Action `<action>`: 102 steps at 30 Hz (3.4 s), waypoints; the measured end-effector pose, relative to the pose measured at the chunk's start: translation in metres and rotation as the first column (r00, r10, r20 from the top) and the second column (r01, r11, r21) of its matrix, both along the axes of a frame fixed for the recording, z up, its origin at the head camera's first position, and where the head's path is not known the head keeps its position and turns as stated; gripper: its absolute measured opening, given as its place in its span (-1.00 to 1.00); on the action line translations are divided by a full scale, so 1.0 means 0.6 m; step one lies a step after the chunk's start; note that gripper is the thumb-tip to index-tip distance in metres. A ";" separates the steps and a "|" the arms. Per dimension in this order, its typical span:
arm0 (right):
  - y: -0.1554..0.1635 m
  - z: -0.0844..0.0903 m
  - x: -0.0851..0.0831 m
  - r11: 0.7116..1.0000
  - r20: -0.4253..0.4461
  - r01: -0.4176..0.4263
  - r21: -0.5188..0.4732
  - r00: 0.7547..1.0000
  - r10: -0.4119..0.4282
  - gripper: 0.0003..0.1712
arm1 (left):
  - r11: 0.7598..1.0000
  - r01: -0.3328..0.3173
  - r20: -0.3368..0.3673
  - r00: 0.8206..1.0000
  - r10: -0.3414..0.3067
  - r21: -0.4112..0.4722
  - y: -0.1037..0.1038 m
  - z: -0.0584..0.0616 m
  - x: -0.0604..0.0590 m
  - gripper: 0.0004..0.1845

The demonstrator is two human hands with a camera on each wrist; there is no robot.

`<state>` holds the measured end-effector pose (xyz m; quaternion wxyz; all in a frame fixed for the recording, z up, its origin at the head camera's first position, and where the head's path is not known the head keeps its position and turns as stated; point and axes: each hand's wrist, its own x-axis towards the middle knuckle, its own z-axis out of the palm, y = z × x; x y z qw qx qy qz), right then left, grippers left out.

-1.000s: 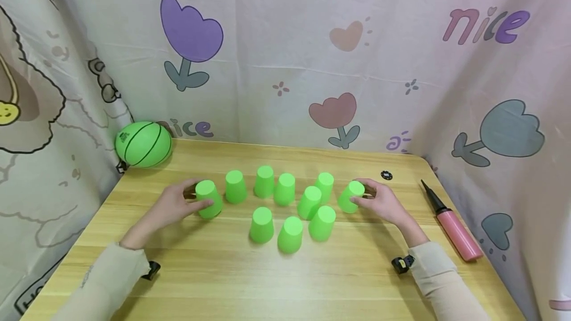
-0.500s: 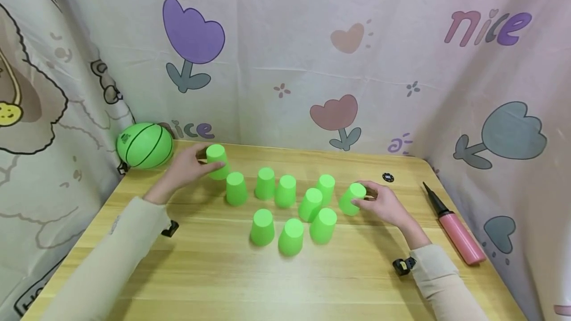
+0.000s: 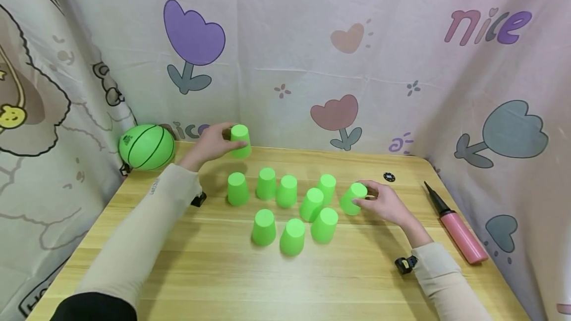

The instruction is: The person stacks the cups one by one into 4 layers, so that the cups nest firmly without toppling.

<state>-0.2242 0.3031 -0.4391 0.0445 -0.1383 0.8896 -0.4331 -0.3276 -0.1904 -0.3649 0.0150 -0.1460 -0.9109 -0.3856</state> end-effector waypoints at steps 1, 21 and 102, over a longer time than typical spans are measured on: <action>0.000 0.001 0.000 1.000 0.000 0.001 0.003 1.000 -0.001 -0.30 | 1.000 0.005 0.000 1.000 -0.005 0.001 0.006 0.001 -0.005 -0.30; 0.004 0.004 0.003 1.000 -0.011 -0.001 0.027 1.000 0.001 -0.33 | 1.000 -0.027 0.149 0.989 0.027 -0.001 0.077 -0.011 -0.059 -0.32; -0.026 0.077 -0.058 0.996 -0.104 0.064 0.055 0.993 -0.058 -0.27 | 0.983 0.171 0.105 0.981 -0.163 -0.072 -0.030 -0.029 0.043 -0.28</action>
